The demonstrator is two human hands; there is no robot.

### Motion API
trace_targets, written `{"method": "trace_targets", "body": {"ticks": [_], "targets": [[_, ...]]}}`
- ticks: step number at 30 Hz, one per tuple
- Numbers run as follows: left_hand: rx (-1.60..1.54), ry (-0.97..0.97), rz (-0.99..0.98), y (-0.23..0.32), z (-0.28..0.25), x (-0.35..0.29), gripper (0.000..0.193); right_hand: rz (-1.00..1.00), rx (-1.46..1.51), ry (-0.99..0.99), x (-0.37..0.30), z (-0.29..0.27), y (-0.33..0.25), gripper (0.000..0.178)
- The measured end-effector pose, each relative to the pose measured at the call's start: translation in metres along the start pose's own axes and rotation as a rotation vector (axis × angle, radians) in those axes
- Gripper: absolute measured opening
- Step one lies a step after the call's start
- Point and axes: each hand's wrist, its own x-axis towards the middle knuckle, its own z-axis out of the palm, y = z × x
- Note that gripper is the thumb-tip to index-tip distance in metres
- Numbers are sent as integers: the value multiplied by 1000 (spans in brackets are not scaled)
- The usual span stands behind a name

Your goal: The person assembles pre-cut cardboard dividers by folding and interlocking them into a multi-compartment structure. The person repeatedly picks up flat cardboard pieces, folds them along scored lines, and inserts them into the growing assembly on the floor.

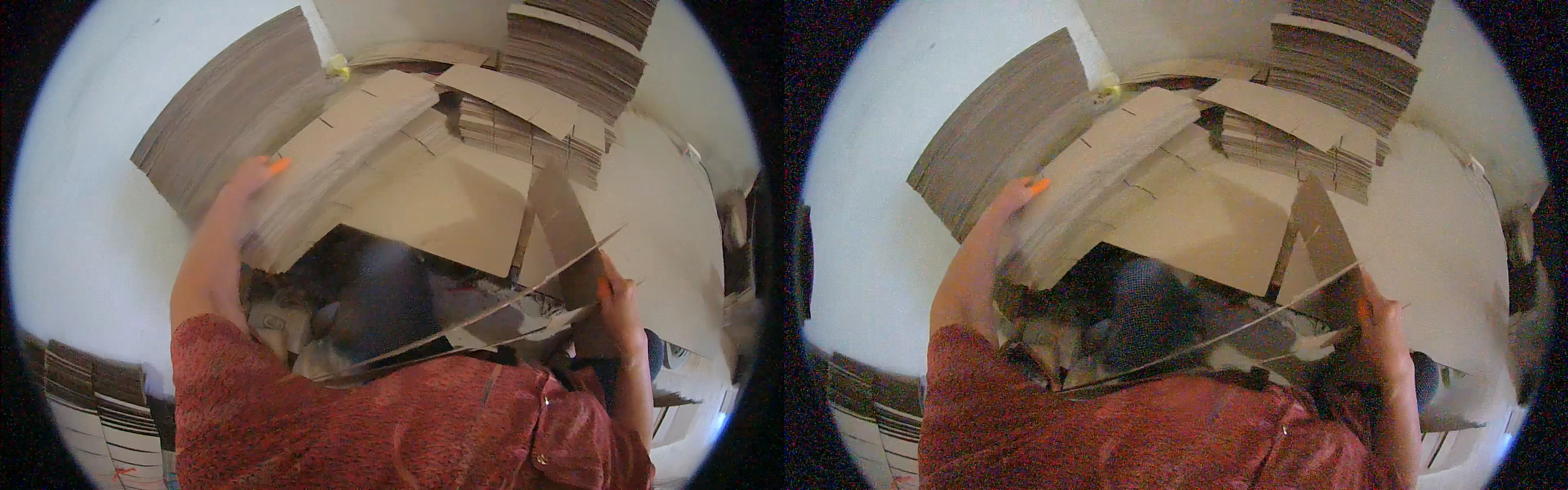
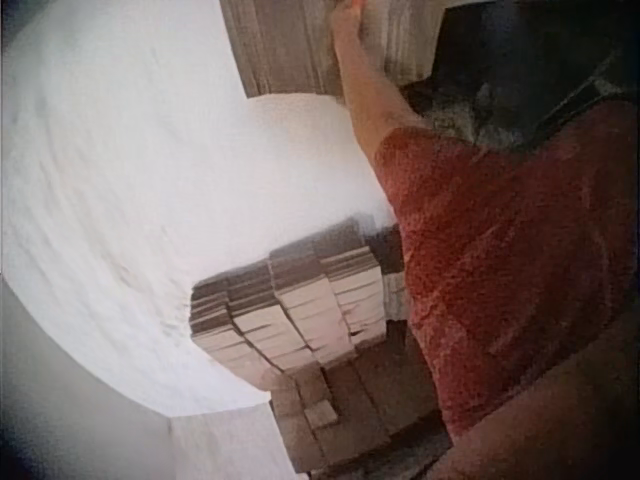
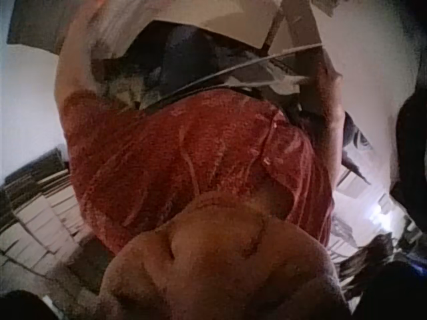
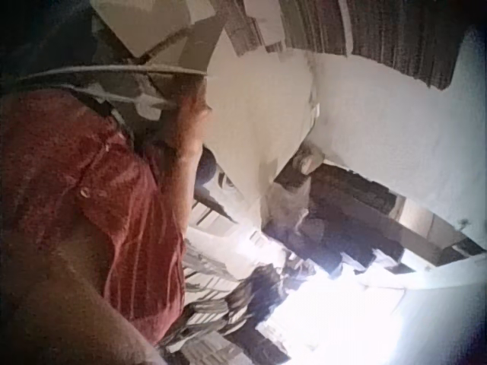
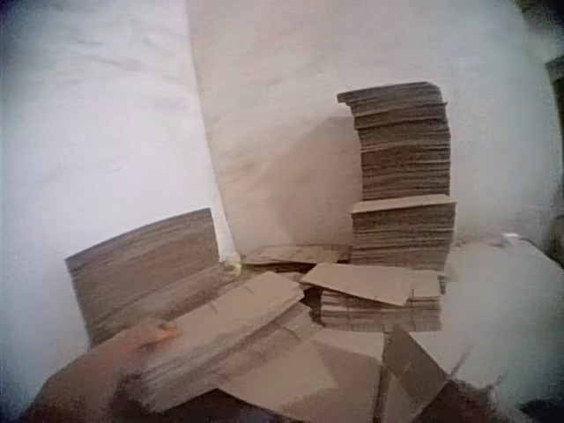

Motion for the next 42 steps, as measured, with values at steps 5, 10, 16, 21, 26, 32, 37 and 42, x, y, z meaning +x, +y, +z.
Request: {"method": "trace_targets", "body": {"ticks": [5,10,16,21,26,32,37,42], "targets": [[-55,-22,-67,-69,-2,21,88,71,-92,35,-5,7,0,45],[8,113,-22,-78,7,2,78,200,-96,-13,-6,1,-22,43],[-7,-136,-22,-81,-3,-7,76,-236,-135,164,-4,13,16,46],[-30,-72,-17,-72,5,-22,71,-58,-186,104,-8,11,10,45],[-283,-108,-62,-40,6,-55,67,-131,-165,182,-11,14,19,44],[-464,-223,-138,-62,5,-43,67,-104,-180,135,-10,12,19,45],[-527,-191,-125,-43,14,-52,69,-78,-186,156,-14,13,30,46],[-626,-282,-25,-44,24,-52,64,-82,-162,161,-15,13,35,46]]}}
